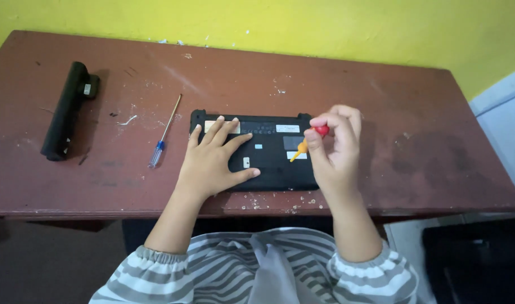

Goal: Removing the battery, unscrewing the back panel, and extracting a RAM module from a laptop.

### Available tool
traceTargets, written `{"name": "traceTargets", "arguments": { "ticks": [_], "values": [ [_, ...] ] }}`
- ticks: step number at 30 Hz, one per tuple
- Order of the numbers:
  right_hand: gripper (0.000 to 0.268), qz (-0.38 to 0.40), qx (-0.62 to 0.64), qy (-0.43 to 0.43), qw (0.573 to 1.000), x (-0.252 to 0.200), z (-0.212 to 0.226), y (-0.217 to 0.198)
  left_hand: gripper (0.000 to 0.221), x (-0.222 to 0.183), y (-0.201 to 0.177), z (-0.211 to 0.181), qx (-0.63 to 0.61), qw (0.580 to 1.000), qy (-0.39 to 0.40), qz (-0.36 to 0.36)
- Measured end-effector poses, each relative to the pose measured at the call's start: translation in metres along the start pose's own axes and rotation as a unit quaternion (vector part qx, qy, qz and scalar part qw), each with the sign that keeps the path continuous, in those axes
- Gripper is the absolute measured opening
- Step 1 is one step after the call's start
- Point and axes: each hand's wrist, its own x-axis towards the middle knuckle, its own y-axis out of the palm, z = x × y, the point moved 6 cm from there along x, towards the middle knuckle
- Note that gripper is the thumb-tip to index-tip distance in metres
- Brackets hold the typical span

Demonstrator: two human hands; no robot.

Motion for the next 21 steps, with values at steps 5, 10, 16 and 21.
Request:
{"name": "traceTargets", "arguments": {
  "ticks": [5,10,16,21],
  "values": [
    [0.015,-0.005,-0.003,-0.005,1.000,-0.001,-0.001,-0.002,0.083,-0.001,0.004,0.004,0.008,1.000,-0.001,-0.016],
    [0.019,0.001,0.019,0.026,0.999,0.003,-0.011,-0.004,0.082,0.000,0.001,0.002,-0.015,1.000,-0.008,-0.008],
    [0.018,-0.024,0.032,0.035,0.999,0.001,-0.038,-0.014,0.083,0.004,-0.002,0.003,-0.009,1.000,0.007,0.009],
    [0.021,-0.062,0.016,0.071,0.995,-0.018,-0.059,-0.032,0.083,0.002,0.002,0.000,-0.015,1.000,0.018,0.012]
  ]
}}
